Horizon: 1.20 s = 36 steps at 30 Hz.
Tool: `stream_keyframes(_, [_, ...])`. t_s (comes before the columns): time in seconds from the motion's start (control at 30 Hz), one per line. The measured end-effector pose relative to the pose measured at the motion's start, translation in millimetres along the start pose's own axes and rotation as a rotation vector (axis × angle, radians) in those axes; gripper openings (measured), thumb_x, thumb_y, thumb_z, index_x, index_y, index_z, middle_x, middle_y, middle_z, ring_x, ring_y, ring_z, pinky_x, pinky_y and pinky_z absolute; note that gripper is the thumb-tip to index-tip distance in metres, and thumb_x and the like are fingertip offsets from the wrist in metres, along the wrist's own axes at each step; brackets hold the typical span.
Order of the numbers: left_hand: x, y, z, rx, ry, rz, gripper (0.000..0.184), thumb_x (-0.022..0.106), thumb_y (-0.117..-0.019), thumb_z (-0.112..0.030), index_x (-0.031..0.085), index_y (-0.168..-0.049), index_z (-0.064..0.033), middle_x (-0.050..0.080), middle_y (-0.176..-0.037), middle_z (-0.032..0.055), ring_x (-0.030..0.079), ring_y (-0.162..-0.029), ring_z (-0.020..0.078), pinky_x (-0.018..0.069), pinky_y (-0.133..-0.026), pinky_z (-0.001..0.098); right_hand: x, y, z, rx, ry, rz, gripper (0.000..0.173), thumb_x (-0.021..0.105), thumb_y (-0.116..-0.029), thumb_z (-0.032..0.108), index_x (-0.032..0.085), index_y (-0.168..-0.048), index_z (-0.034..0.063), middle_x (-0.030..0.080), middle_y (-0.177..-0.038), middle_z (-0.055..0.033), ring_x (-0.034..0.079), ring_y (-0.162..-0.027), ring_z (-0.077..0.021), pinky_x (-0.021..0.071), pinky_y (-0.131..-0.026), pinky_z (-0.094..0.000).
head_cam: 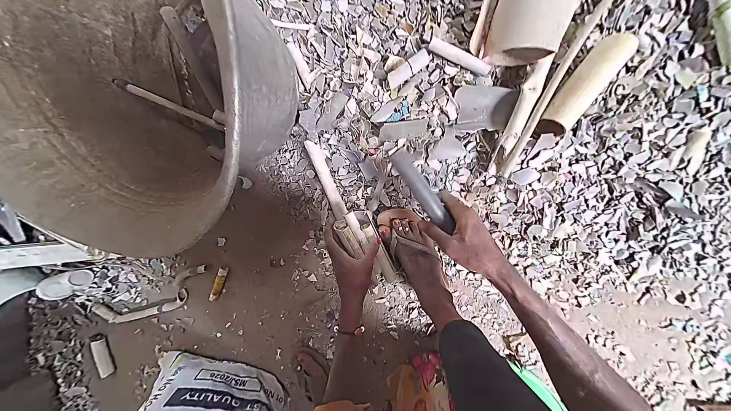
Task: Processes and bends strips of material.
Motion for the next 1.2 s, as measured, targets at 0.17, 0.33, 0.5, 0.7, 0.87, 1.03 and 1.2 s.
stream_keyframes(0.17, [-20,27,-32,0.027,0.145,-0.125,0.071,0.059,-0.1001,-0.024,0.026,-0.155,0.0071,0.033,-0.159,0.0280,0.045,-0.141,0.0287,0.0458,-0.110,0.0392,21,19,0,-0.183,0.110,0.155,0.038,0.068,-0.0950,0.032,0.069,-0.127,0.0117,0.074,-0.110,-0.0081,0.070,-0.099,-0.0197,0.0562,-0.087,-0.0443])
stream_keyframes(0.33, [-30,43,-88,-0.321,0.706,-0.073,0.055,0.014,-0.1100,-0.050,0.056,-0.129,-0.0200,0.069,-0.116,-0.0017,0.067,-0.109,0.0152,0.0564,-0.088,0.0401,46,34,9,-0.445,0.250,0.182,0.038,0.067,-0.0968,0.030,0.070,-0.131,0.0145,0.073,-0.108,-0.0110,0.068,-0.106,-0.0293,0.0509,-0.095,-0.0553])
stream_keyframes(0.5, [-27,28,-108,-0.202,1.031,-0.137,0.067,0.005,-0.1063,-0.059,0.052,-0.080,-0.0202,0.052,-0.056,-0.0082,0.060,-0.053,0.0086,0.0580,-0.059,0.0281,53,35,3,-0.274,0.359,0.126,0.024,0.075,-0.0862,0.028,0.070,-0.094,0.0068,0.069,-0.085,-0.0120,0.069,-0.084,-0.0317,0.0532,-0.073,-0.0523])
stream_keyframes(0.7, [-31,14,-103,-0.215,1.366,0.009,0.067,0.009,-0.1052,-0.048,0.044,-0.057,-0.0161,0.037,-0.042,-0.0048,0.040,-0.034,0.0080,0.0384,-0.038,0.0237,60,45,-14,-0.527,0.453,-0.293,0.021,0.066,-0.0778,0.020,0.059,-0.064,0.0072,0.055,-0.054,-0.0077,0.061,-0.051,-0.0266,0.0421,-0.042,-0.0420])
stream_keyframes(0.87, [-23,8,-98,-0.261,1.360,0.080,0.061,0.013,-0.1042,-0.040,0.044,-0.056,-0.0171,0.037,-0.041,-0.0051,0.040,-0.034,0.0079,0.0390,-0.039,0.0240,63,46,-22,-0.446,0.450,-0.278,0.021,0.066,-0.0780,0.023,0.059,-0.064,0.0083,0.057,-0.055,-0.0082,0.062,-0.052,-0.0270,0.0414,-0.043,-0.0433])
stream_keyframes(1.03, [-43,12,-72,-0.240,0.829,-0.036,0.056,0.016,-0.1094,-0.054,0.061,-0.105,-0.0208,0.066,-0.083,-0.0059,0.068,-0.078,0.0091,0.0600,-0.074,0.0324,61,36,-1,-0.042,0.287,0.451,0.033,0.062,-0.0972,0.033,0.065,-0.110,0.0022,0.067,-0.089,-0.0201,0.068,-0.089,-0.0403,0.0509,-0.075,-0.0599])
stream_keyframes(1.2, [-50,14,-17,-0.224,0.425,0.039,0.074,0.024,-0.1047,-0.064,0.017,-0.163,-0.0203,0.031,-0.165,0.0076,0.038,-0.147,0.0248,0.0398,-0.112,0.0528,88,35,34,0.092,0.090,0.768,0.060,0.048,-0.1084,0.044,0.037,-0.149,0.0004,0.062,-0.099,-0.0166,0.065,-0.091,-0.0288,0.0535,-0.083,-0.0457])
Point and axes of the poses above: each hand's wrist, its own y-axis away from the middle knuckle, its own x-axis out of the palm, z = x × y, the point moved 3 cm from there along -y, towards the middle knuckle
